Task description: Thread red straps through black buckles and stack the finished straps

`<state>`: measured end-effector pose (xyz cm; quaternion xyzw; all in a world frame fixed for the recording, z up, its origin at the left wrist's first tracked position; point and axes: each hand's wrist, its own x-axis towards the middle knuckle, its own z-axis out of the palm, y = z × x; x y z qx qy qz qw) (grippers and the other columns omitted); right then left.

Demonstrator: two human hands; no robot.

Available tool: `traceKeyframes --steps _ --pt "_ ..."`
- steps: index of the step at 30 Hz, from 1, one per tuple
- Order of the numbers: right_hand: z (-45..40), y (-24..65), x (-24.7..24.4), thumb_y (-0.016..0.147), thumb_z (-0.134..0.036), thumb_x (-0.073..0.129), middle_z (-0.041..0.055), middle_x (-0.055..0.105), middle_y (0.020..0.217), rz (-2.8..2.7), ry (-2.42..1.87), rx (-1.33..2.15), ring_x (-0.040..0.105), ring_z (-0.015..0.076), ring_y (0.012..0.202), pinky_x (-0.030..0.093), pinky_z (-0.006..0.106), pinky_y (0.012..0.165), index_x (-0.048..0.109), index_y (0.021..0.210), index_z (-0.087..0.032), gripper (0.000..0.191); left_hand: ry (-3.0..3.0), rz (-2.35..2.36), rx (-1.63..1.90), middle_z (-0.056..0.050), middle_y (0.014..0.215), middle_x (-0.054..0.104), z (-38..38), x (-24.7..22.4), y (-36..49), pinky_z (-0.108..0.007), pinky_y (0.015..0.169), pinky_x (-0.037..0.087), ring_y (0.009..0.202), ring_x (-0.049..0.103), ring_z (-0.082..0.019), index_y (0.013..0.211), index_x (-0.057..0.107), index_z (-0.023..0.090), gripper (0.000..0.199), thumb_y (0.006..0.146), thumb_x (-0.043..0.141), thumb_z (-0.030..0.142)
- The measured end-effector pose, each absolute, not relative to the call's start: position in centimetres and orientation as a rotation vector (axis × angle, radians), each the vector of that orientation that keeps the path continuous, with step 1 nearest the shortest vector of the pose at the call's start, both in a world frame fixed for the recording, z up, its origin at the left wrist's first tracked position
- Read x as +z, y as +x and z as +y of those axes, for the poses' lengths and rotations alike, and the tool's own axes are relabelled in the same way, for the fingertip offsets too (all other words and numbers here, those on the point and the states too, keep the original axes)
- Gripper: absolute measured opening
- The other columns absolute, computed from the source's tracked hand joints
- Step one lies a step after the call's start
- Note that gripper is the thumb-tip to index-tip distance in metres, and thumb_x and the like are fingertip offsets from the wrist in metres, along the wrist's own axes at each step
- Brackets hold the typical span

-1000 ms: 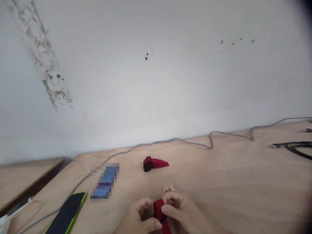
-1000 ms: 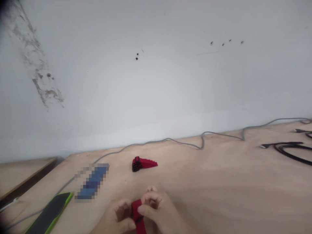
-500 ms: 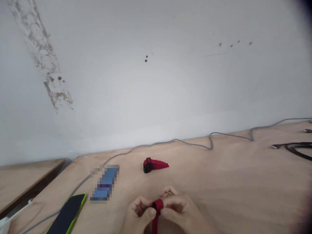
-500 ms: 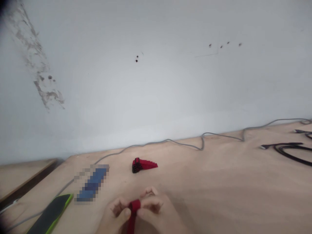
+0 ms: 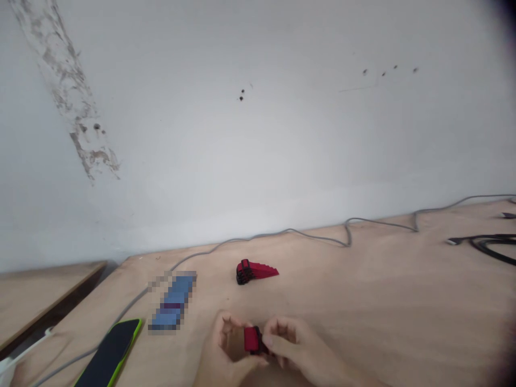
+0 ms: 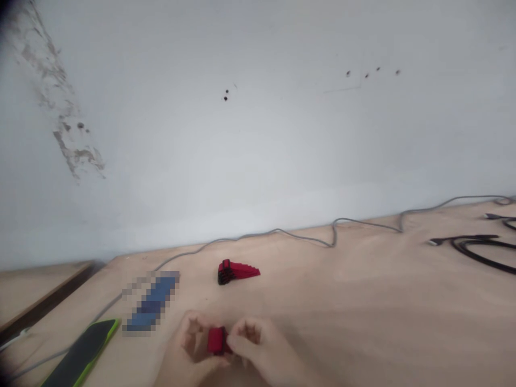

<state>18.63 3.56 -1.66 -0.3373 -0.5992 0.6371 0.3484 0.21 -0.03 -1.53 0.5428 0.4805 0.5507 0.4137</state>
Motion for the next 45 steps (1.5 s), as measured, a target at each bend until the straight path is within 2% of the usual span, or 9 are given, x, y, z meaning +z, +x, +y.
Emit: traceKeyframes --steps 2,5,18,24,27,29,36,42,45 --pt "3.6 18.7 -2.1 0.081 -0.055 0.067 -0.0043 0.052 0.062 -1.621 -0.833 1.632 0.04 0.0103 0.055 0.032 0.023 0.056 0.059 0.072 -0.019 0.039 1.48 1.253 1.295 -0.002 0.091 0.075 0.0 -1.9 -0.1 -0.029 0.077 0.056 0.086 0.07 -0.022 0.097 0.065 0.022 0.047 0.057 0.083 0.01" --pt "3.5 18.8 -2.7 0.08 -0.055 0.069 -0.0046 0.051 0.062 -1.64 -0.834 1.631 0.042 0.0109 0.056 0.034 0.024 0.058 0.059 0.071 -0.019 0.038 1.751 1.27 1.121 -0.005 0.105 0.076 -0.1 -1.8 -0.4 -0.033 0.09 0.054 0.101 0.069 -0.026 0.104 0.073 0.023 0.043 0.063 0.082 0.012" --pt "3.1 18.8 -2.2 0.086 -0.049 0.061 0.0 0.062 0.077 -1.787 -0.894 1.444 0.057 0.0186 0.076 0.044 0.029 0.073 0.061 0.078 -0.02 0.031 2.031 1.32 1.185 -0.004 0.107 0.079 -0.3 -1.4 -0.6 -0.03 0.092 0.059 0.097 0.074 -0.023 0.103 0.075 0.028 0.034 0.07 0.084 0.026" --pt "3.8 20.2 -0.7 0.092 -0.039 0.052 0.0002 0.063 0.076 -1.902 -1.108 1.167 0.058 0.0189 0.074 0.044 0.029 0.07 0.06 0.082 -0.021 0.022 1.892 1.478 1.265 -0.004 0.105 0.079 0.3 -1.6 -1.1 -0.032 0.091 0.059 0.098 0.073 -0.025 0.101 0.074 0.026 0.03 0.071 0.077 0.021" --pt "3.6 20.6 0.0 0.086 -0.033 0.059 0.0037 0.065 0.092 -1.95 -1.11 0.929 0.06 0.0224 0.088 0.046 0.033 0.08 0.06 0.094 -0.022 0.014 1.92 1.517 1.275 -0.004 0.098 0.08 0.4 -1.6 -1.2 -0.033 0.087 0.06 0.093 0.074 -0.026 0.099 0.075 0.025 0.03 0.069 0.078 0.023" --pt "3.3 20.5 0.2 0.08 -0.029 0.066 0.0047 0.065 0.105 -2.051 -1.004 0.812 0.058 0.0239 0.097 0.045 0.034 0.087 0.059 0.097 -0.024 0.019 1.99 1.502 1.222 -0.004 0.099 0.08 0.3 -1.3 -1.0 -0.035 0.089 0.059 0.093 0.073 -0.026 0.1 0.076 0.026 0.029 0.071 0.077 0.024" --pt "4.4 20.7 0.4 0.088 -0.023 0.062 0.0026 0.069 0.09 -2.261 -0.954 0.671 0.061 0.0208 0.085 0.046 0.032 0.079 0.062 0.083 -0.023 0.005 2.234 1.449 1.119 -0.007 0.109 0.077 0.7 -0.7 -2.0 -0.04 0.096 0.053 0.102 0.07 -0.028 0.111 0.072 0.026 0.029 0.083 0.064 0.023" --pt "6.4 21.4 -0.2 0.091 -0.023 0.058 0.0053 0.069 0.101 -2.377 -0.997 0.53 0.061 0.0239 0.096 0.046 0.036 0.086 0.066 0.096 -0.023 0.009 2.255 1.536 0.878 -0.006 0.103 0.078 2.4 0.2 -2.8 -0.05 0.103 0.043 0.102 0.069 -0.028 0.087 0.072 0.025 0.009 0.084 0.063 0.025" --pt "6.6 21.3 -0.6 0.09 -0.023 0.059 0.0042 0.07 0.101 -2.369 -0.999 0.564 0.061 0.0231 0.096 0.047 0.035 0.087 0.067 0.095 -0.023 0.009 2.198 1.552 0.794 -0.004 0.105 0.078 2.6 0.3 -2.6 -0.052 0.106 0.039 0.103 0.07 -0.028 0.084 0.074 0.026 0.01 0.084 0.064 0.024"
